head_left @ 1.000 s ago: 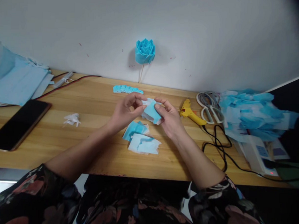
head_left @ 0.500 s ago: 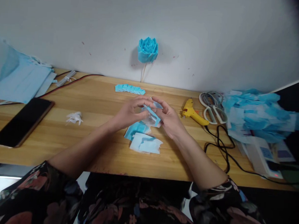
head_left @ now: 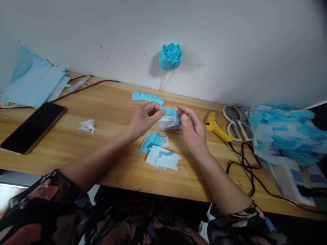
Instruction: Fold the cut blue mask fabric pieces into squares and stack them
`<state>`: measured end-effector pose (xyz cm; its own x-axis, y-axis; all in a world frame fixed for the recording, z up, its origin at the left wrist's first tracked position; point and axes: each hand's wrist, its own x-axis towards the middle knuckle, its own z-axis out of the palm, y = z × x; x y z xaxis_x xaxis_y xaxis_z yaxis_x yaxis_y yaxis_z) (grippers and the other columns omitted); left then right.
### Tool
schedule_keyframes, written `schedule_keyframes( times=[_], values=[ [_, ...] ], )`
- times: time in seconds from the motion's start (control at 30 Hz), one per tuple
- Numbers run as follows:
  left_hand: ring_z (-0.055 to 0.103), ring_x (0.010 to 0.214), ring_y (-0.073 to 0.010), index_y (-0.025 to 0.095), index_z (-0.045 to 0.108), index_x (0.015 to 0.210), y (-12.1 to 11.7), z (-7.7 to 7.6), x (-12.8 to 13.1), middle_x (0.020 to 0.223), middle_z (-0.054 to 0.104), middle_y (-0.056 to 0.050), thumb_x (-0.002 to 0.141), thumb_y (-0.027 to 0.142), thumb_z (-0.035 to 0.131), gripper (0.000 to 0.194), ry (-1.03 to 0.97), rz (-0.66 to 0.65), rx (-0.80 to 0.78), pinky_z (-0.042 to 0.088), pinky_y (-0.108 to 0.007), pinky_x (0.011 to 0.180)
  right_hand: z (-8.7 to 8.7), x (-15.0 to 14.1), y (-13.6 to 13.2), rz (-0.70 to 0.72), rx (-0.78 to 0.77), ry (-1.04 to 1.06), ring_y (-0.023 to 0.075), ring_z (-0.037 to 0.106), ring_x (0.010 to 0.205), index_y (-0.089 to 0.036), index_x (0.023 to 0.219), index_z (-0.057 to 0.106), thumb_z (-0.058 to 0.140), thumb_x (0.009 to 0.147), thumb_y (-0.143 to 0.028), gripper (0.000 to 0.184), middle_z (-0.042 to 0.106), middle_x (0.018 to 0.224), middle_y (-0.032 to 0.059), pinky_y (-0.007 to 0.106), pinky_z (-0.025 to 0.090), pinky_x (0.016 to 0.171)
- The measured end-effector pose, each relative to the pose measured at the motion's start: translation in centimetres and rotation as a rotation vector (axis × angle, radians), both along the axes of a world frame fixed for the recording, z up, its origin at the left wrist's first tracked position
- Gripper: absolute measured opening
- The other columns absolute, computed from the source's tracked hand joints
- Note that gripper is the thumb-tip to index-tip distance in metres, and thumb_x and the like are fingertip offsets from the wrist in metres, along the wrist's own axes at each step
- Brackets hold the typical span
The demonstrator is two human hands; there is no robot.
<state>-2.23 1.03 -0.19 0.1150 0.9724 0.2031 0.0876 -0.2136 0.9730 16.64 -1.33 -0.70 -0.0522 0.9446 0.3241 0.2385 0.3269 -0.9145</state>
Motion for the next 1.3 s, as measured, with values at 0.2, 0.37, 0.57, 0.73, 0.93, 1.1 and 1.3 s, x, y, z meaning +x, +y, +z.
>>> schedule_keyframes(
  times=[0.2, 0.37, 0.57, 0.73, 0.93, 1.1, 1.3],
  values=[
    [0.041, 0.059, -0.009, 0.018, 0.051, 0.066, -0.5, 0.4, 0.3, 0.062, 0.047, 0.004, 0.083, 0.029, 0.063, 0.023, 0.11, 0.017, 0.07, 0.031, -0.023, 0.055, 0.2, -0.2, -0.3, -0.122, 0.361, -0.422, 0.0285, 0.065, 0.11, -0.026, 0.125, 0.065, 0.07, 0.087, -0.039, 0.04, 0.072, 0.12, 0.009, 0.049, 0.055, 0.092],
    [0.043, 0.057, -0.0092, 0.018, 0.052, 0.066, -0.5, 0.3, 0.3, 0.06, 0.049, 0.004, 0.083, 0.027, 0.063, 0.022, 0.139, 0.001, 0.135, 0.033, -0.023, 0.054, 0.0, 0.1, 0.2, -0.216, 0.354, -0.4, 0.0212, 0.067, 0.088, -0.029, 0.118, 0.068, 0.061, 0.091, -0.023, 0.028, 0.072, 0.092, 0.0023, 0.042, 0.056, 0.085],
    [0.041, 0.056, -0.0085, 0.018, 0.052, 0.063, -0.3, 0.0, 0.2, 0.058, 0.047, 0.005, 0.084, 0.027, 0.065, 0.026, 0.094, -0.011, 0.12, 0.033, -0.023, 0.054, 0.2, 0.8, 0.8, -0.201, 0.249, -0.222, 0.0172, 0.068, 0.084, -0.028, 0.115, 0.069, 0.064, 0.092, -0.025, 0.024, 0.073, 0.092, 0.0003, 0.037, 0.057, 0.084],
    [0.041, 0.056, -0.0079, 0.017, 0.054, 0.064, -0.1, 0.1, 0.1, 0.06, 0.049, 0.004, 0.083, 0.029, 0.066, 0.026, -0.001, -0.053, 0.036, 0.035, -0.022, 0.054, -0.3, 1.1, 1.3, -0.163, 0.134, -0.118, 0.0147, 0.065, 0.076, -0.028, 0.118, 0.068, 0.064, 0.091, -0.028, 0.026, 0.07, 0.085, -0.0014, 0.031, 0.055, 0.071],
    [0.043, 0.057, -0.008, 0.017, 0.054, 0.064, -0.1, 0.2, 0.1, 0.06, 0.052, 0.004, 0.081, 0.028, 0.069, 0.025, -0.037, -0.035, -0.002, 0.036, -0.022, 0.055, 0.2, 1.4, 1.0, -0.227, 0.254, -0.17, 0.0166, 0.066, 0.085, -0.027, 0.115, 0.068, 0.06, 0.096, -0.033, 0.021, 0.072, 0.096, 0.002, 0.034, 0.055, 0.076],
    [0.042, 0.057, -0.008, 0.017, 0.054, 0.063, -0.2, 0.2, 0.1, 0.06, 0.05, 0.004, 0.082, 0.028, 0.067, 0.025, -0.039, -0.022, -0.01, 0.034, -0.023, 0.055, 1.4, 1.2, 0.4, -0.191, 0.613, -0.443, 0.0241, 0.067, 0.107, -0.029, 0.103, 0.07, 0.066, 0.092, -0.027, 0.011, 0.073, 0.112, 0.0042, 0.046, 0.051, 0.097],
    [0.041, 0.059, -0.0081, 0.017, 0.054, 0.062, -0.4, 0.3, 0.2, 0.06, 0.049, 0.004, 0.082, 0.028, 0.068, 0.026, -0.02, -0.04, 0.005, 0.033, -0.023, 0.056, 0.3, 1.3, 1.2, -0.19, 0.574, -0.593, 0.0278, 0.065, 0.114, -0.028, 0.097, 0.072, 0.069, 0.092, -0.032, 0.007, 0.071, 0.122, 0.0051, 0.052, 0.051, 0.098]
  ],
)
